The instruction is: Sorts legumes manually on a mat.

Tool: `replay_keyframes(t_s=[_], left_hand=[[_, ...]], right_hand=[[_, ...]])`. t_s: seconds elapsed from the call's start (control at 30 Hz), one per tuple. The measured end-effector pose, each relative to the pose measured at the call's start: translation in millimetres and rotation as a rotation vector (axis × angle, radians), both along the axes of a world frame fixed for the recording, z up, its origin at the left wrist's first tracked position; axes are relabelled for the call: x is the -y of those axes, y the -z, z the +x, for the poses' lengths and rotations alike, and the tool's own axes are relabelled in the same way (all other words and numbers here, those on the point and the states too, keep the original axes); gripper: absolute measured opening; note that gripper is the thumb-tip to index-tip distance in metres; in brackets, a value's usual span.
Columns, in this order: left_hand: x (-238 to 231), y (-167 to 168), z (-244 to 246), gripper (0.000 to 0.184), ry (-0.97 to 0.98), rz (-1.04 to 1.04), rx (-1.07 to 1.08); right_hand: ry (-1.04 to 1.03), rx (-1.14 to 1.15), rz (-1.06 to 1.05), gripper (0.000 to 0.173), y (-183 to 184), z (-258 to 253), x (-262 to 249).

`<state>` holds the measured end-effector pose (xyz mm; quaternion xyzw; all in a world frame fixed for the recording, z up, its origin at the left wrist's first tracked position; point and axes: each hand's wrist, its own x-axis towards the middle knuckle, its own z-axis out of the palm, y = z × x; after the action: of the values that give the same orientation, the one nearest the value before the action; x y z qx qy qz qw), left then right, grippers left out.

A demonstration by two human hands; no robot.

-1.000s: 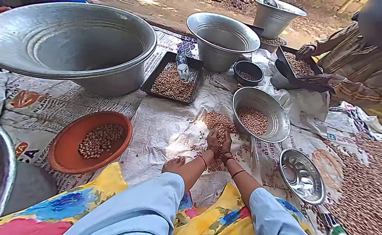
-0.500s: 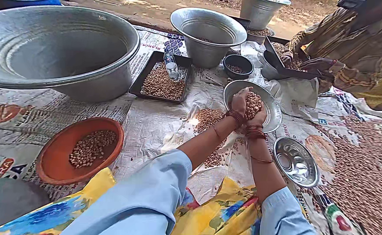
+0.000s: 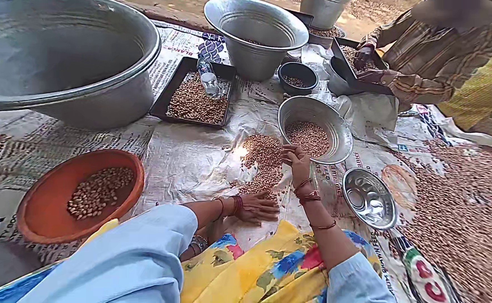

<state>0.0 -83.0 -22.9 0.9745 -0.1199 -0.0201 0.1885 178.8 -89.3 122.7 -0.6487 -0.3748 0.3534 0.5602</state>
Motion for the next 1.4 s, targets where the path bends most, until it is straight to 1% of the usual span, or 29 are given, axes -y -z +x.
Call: replay_keyframes(t_s=[0.03, 0.07, 0.13, 0.17, 0.2, 0.27, 0.3, 0.33, 0.37, 0.4, 0.47, 0.53, 0.6, 0.67, 0.73, 0.8, 0.87, 0.9, 0.97, 1.03, 1.07, 1.1, 1.13, 1.17, 1.2, 1.23, 1.3, 1.37, 1.4], left_hand=[[-28, 29, 11, 0.051, 0.050, 0.013, 0.126], [-54, 33, 21, 0.053, 0.032, 0.067, 0.121], [-89, 18, 33, 0.050, -0.135, 0.123, 0.078], [-99, 6, 34, 0.049, -0.229, 0.129, 0.034], [-107, -5, 32, 0.048, -0.297, 0.125, 0.004], [-110, -14, 14, 0.051, -0.399, 0.088, 0.031], [-103, -11, -1, 0.058, -0.472, 0.057, 0.042], [-92, -7, -18, 0.069, -0.577, 0.017, 0.032], [-79, -5, -34, 0.081, -0.704, -0.016, -0.034], [-68, -4, -46, 0.094, -0.833, -0.041, -0.125], [-60, 4, -52, 0.111, -1.027, -0.091, -0.272], [-67, 13, -38, 0.111, -1.121, -0.106, -0.241], [-81, 15, -15, 0.106, -1.201, -0.129, -0.150], [-96, 13, 10, 0.103, -1.310, -0.210, -0.061], [-107, 10, 30, 0.099, -1.409, -0.310, -0.012], [-111, 11, 44, 0.085, -1.431, -0.390, 0.067], [-105, 15, 55, 0.066, -1.419, -0.475, 0.240], [-100, 15, 59, 0.059, -1.417, -0.542, 0.330], [-84, 17, 71, 0.048, -1.434, -0.754, 0.565], [-68, 16, 88, 0.041, -1.488, -1.124, 0.854], [-62, 10, 93, 0.039, -1.522, -1.374, 0.957], [-58, 0, 94, 0.038, -1.554, -1.629, 1.016], [-57, -10, 93, 0.040, -1.574, -1.836, 1.035], [-57, -19, 90, 0.041, -1.557, -1.982, 1.043], [-58, -26, 87, 0.042, -1.514, -2.081, 1.058], [-57, -36, 84, 0.041, -1.453, -2.150, 1.076], [-56, -70, 83, 0.039, -1.342, -2.175, 1.122], [-56, -114, 93, 0.041, -1.217, -2.100, 1.125], [-57, -137, 101, 0.043, -1.175, -1.996, 1.075]], right_hand=[[-0.078, 0.176, -0.074, 0.024, 12, 0, -1], [-0.130, 0.356, -0.148, 0.026, 22, 2, -3], [-0.138, 0.605, -0.318, 0.029, 36, 8, 0], [-0.114, 0.674, -0.428, 0.031, 42, 13, 3], [-0.099, 0.744, -0.557, 0.038, 46, 20, 5], [-0.141, 0.802, -0.851, 0.073, 57, 36, 9], [-0.193, 0.797, -0.964, 0.088, 63, 40, 14], [-0.259, 0.800, -1.035, 0.098, 69, 40, 20], [-0.311, 0.801, -1.079, 0.111, 78, 39, 22], [-0.328, 0.819, -1.087, 0.120, 86, 33, 23], [-0.327, 0.870, -1.079, 0.126, 99, 16, 14], [-0.321, 0.964, -1.003, 0.124, 113, 2, -1], [-0.291, 1.032, -0.859, 0.113, 124, -7, -15], [-0.210, 1.027, -0.735, 0.105, 132, -7, -30], [-0.123, 1.002, -0.652, 0.101, 139, -3, -43], [-0.078, 0.949, -0.539, 0.089, 144, 2, -51], [-0.087, 0.799, -0.338, 0.068, 148, 3, -53], [-0.100, 0.646, -0.206, 0.059, 151, 1, -53], [-0.078, 0.223, 0.003, 0.050, 154, -16, -49], [0.029, -0.148, 0.055, 0.048, 138, -40, -39], [0.100, -0.304, 0.034, 0.048, 131, -48, -34], [0.164, -0.430, 0.020, 0.049, 126, -53, -33], [0.202, -0.530, 0.016, 0.049, 121, -55, -33], [0.222, -0.603, 0.025, 0.048, 116, -57, -34], [0.238, -0.651, 0.037, 0.047, 109, -59, -34], [0.252, -0.683, 0.053, 0.046, 99, -61, -34], [0.240, -0.713, 0.115, 0.045, 67, -61, -32], [0.218, -0.737, 0.238, 0.046, 25, -51, -35], [0.187, -0.740, 0.317, 0.048, 3, -42, -37]])
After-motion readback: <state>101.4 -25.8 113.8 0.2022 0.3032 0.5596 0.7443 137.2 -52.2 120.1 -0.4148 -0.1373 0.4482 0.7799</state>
